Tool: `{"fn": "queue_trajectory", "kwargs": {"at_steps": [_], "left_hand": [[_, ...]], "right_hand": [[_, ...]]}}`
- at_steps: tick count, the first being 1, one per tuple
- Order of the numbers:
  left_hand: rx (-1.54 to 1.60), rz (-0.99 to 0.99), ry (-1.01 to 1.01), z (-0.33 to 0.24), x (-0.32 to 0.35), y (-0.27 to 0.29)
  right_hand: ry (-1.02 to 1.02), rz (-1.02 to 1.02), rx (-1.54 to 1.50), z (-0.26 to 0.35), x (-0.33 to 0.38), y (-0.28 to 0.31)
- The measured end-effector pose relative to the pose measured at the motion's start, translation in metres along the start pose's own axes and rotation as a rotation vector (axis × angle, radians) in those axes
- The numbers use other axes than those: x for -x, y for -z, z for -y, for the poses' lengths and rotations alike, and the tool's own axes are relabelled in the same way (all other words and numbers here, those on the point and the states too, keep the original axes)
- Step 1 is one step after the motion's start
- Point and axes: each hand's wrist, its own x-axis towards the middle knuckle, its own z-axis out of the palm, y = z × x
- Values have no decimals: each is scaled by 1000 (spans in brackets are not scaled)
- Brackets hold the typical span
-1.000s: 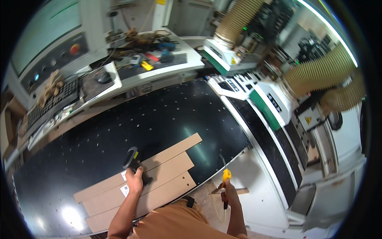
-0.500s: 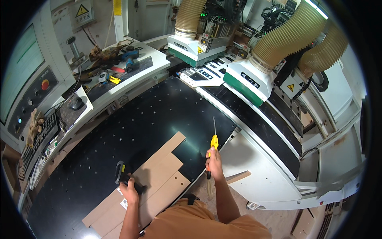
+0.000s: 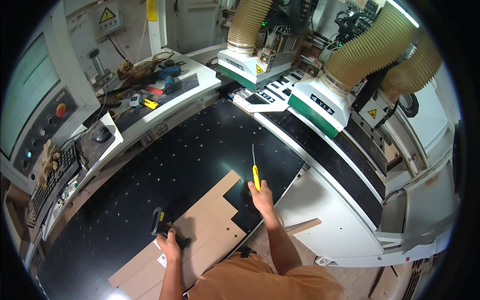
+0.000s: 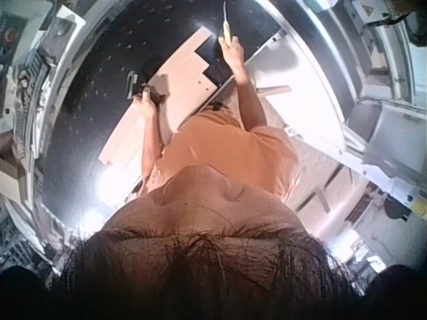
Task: The person repeatedly picks up flat wooden panels from the floor, scans their labels with a handheld barcode scanner, and places them on a conveyor belt. They also use a yellow air gun to blow dust off the panels and the conveyor surface before stacking the scanned panels on the belt.
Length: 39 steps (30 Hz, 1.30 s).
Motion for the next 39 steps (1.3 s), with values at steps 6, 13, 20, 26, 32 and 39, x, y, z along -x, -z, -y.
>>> {"fn": "queue_trajectory", "kwargs": {"at_steps": [6, 13, 20, 26, 32, 39], "left_hand": [[-255, 25, 203, -20, 7, 22], [-269, 55, 99, -34, 26, 47], [-272, 14, 0, -26, 30, 52], [-252, 26, 32, -21, 28, 51], [-255, 27, 38, -22, 32, 48], [-268, 28, 12, -21, 28, 47]], "right_hand": [[-158, -12, -159, 6, 10, 2], [-140, 59, -622, 0, 57, 22], [-57, 146, -559, 1, 67, 21], [-142, 199, -548, -6, 58, 18], [-153, 197, -527, 13, 74, 32], [-165, 204, -548, 15, 72, 33]]}}
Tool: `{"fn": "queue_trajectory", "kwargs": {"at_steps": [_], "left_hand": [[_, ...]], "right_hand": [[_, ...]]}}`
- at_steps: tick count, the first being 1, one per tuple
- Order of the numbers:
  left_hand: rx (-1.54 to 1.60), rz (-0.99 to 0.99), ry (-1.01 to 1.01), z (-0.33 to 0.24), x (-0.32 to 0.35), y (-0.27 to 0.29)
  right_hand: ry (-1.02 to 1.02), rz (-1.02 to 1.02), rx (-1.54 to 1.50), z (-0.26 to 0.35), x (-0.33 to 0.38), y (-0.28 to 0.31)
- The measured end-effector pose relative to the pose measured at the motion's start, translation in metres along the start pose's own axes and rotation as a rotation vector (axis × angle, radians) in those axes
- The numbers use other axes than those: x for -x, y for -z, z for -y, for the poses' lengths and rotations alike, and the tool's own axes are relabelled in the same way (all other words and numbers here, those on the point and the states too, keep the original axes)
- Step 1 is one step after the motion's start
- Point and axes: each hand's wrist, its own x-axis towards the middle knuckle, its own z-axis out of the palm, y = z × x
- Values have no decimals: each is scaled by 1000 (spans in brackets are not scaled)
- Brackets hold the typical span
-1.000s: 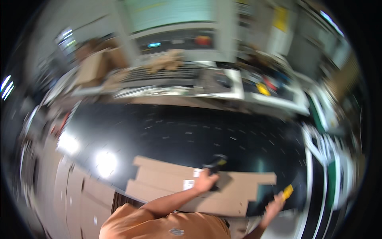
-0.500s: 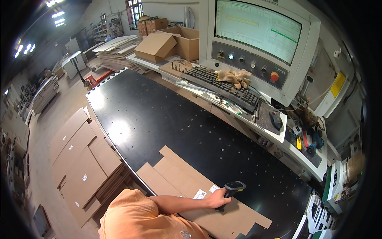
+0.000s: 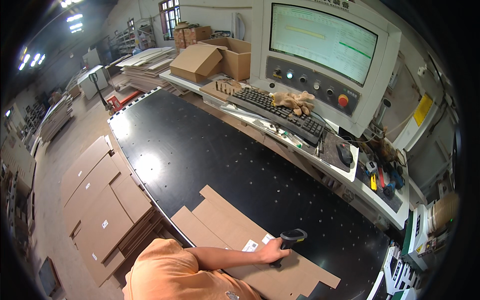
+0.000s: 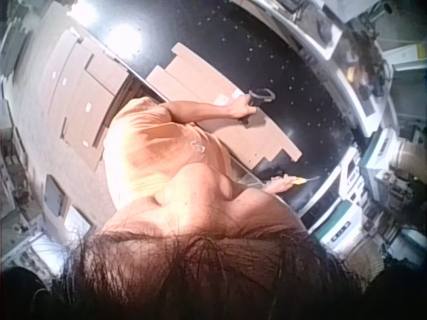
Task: The person repeatedly picks up flat wooden panels from the floor, scans their labels with a handheld barcode scanner, and places them on a conveyor belt. They also use a yellow air gun to blow dust off the panels and the conveyor surface before stacking the scanned panels on the belt.
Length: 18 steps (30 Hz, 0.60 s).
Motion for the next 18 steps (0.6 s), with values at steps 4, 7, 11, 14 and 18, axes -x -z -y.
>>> {"fn": "queue_trajectory", "kwargs": {"at_steps": [4, 7, 11, 14, 18], "left_hand": [[-5, -17, 3, 3, 0, 0], [-3, -4, 62, 2, 3, 3], [-1, 13, 87, -8, 6, 7], [-20, 40, 121, -18, 1, 8], [-135, -8, 272, -21, -11, 2]], "right_hand": [[35, 8, 13, -5, -2, 0], [74, -44, -14, -7, 2, 0], [28, -28, -33, -7, -3, -2], [19, -64, -67, -8, -17, -4], [-52, -170, -39, -16, -47, -11]]}}
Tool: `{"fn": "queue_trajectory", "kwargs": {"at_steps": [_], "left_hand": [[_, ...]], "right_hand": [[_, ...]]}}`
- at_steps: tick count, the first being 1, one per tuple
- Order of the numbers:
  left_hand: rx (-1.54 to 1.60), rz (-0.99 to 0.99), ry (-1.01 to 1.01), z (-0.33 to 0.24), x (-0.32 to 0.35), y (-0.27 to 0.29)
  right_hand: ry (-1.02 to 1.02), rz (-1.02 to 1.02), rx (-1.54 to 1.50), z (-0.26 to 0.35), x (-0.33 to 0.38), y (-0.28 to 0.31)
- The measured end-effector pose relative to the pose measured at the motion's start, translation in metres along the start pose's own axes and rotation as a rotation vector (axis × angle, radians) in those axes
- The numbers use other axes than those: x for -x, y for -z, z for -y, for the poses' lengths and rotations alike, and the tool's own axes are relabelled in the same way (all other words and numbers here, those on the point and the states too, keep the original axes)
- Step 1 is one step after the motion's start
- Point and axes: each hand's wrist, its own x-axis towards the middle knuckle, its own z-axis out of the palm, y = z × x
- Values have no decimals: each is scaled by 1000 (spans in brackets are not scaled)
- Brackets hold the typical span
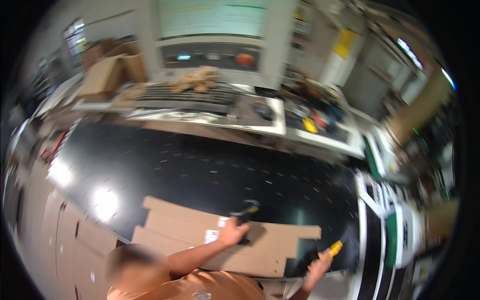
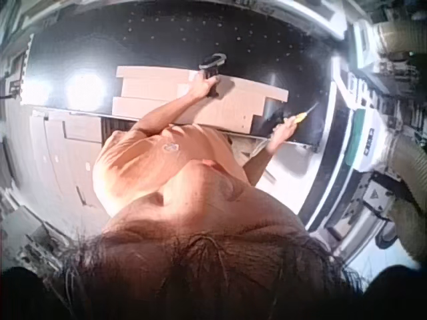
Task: The person repeatedly picks up flat wooden panels from the floor, scans their labels with a handheld barcode scanner, and places them on a conveyor belt. They also use a yellow air gun to blow dust off the panels and the conveyor surface before stacking the scanned panels on the belt.
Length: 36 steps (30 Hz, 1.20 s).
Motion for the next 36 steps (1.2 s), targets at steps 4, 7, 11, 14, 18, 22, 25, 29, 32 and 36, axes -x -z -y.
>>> {"fn": "queue_trajectory", "kwargs": {"at_steps": [4, 7, 11, 14, 18, 22, 25, 29, 32, 36], "left_hand": [[233, -11, -101, 3, -14, -18], [307, -36, -164, 6, -20, -31], [298, -18, -196, 8, -23, -38], [308, -33, -216, 9, -23, -38], [323, -31, -203, 9, -23, -38], [296, -47, -198, 9, -24, -40], [310, -29, -230, 9, -22, -41], [304, -40, -209, 10, -17, -40], [322, -36, -211, 9, -18, -39], [269, -54, -205, 7, -20, -35]], "right_hand": [[29, 39, 76, -9, -22, -2], [294, 53, 195, -9, -24, 1], [383, -8, 209, 3, -15, 2], [343, -16, 237, 11, -10, 2], [212, 13, 280, 7, -18, 3], [158, -83, 257, -10, -30, 4], [417, -205, 335, -20, -32, 7], [311, -202, 348, -19, -27, 12], [246, -185, 301, -9, -20, 11], [127, 49, 104, 6, 0, 10]]}}
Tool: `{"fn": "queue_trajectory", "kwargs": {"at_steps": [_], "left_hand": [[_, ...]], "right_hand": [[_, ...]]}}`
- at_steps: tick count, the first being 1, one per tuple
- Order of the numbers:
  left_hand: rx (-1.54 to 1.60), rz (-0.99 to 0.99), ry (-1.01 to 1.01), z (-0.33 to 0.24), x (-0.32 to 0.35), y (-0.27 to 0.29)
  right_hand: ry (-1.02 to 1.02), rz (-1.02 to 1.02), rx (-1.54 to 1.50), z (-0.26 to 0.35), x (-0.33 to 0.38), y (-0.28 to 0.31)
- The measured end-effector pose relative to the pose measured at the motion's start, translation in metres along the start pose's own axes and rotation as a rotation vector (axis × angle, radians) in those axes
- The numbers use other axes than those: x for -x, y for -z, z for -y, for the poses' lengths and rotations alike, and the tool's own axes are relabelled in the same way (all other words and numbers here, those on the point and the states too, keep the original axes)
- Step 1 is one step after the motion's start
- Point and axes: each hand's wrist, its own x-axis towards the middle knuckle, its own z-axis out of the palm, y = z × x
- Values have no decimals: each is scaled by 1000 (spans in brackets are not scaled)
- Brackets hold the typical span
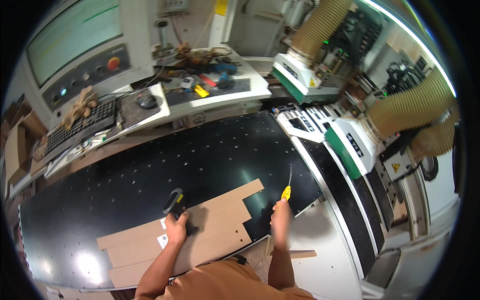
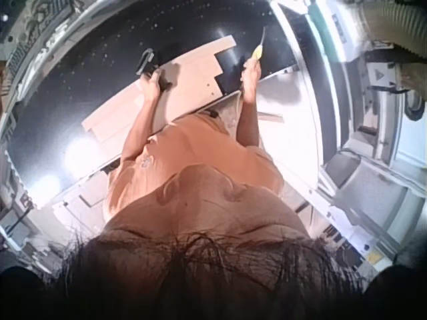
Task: The person repeatedly picks up flat wooden panels from the floor, scans their labels with a handheld barcode scanner, and places them on a conveyor belt. They also use a yellow air gun to blow dust off the panels and the conveyor surface before stacking the scanned panels on the belt.
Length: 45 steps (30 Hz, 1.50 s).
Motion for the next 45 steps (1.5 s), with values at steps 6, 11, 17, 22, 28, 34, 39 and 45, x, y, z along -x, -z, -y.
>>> {"fn": "queue_trajectory", "kwargs": {"at_steps": [6, 11, 17, 22, 28, 34, 39, 45], "left_hand": [[-79, -5, 107, -13, 6, 18], [-273, 98, 201, -20, 28, 37], [-42, 34, -85, -10, 61, 45], [-53, 35, -110, -6, 64, 48], [-32, 46, -106, 0, 63, 50], [-45, 16, -111, -11, 73, 45], [-159, -79, -81, -28, 72, 43], [-46, 71, 143, -10, 20, 32]], "right_hand": [[-83, 774, 53, 38, 37, 12], [-38, 1083, 152, 81, 87, 43], [31, 1289, 528, 111, 159, 72], [-32, 1300, 515, 105, 158, 68], [-67, 855, 362, 69, 137, 64], [-24, 661, 253, -5, 98, 23], [-52, 473, 198, -154, 21, 4], [1016, -98, 625, -325, -47, 37]]}}
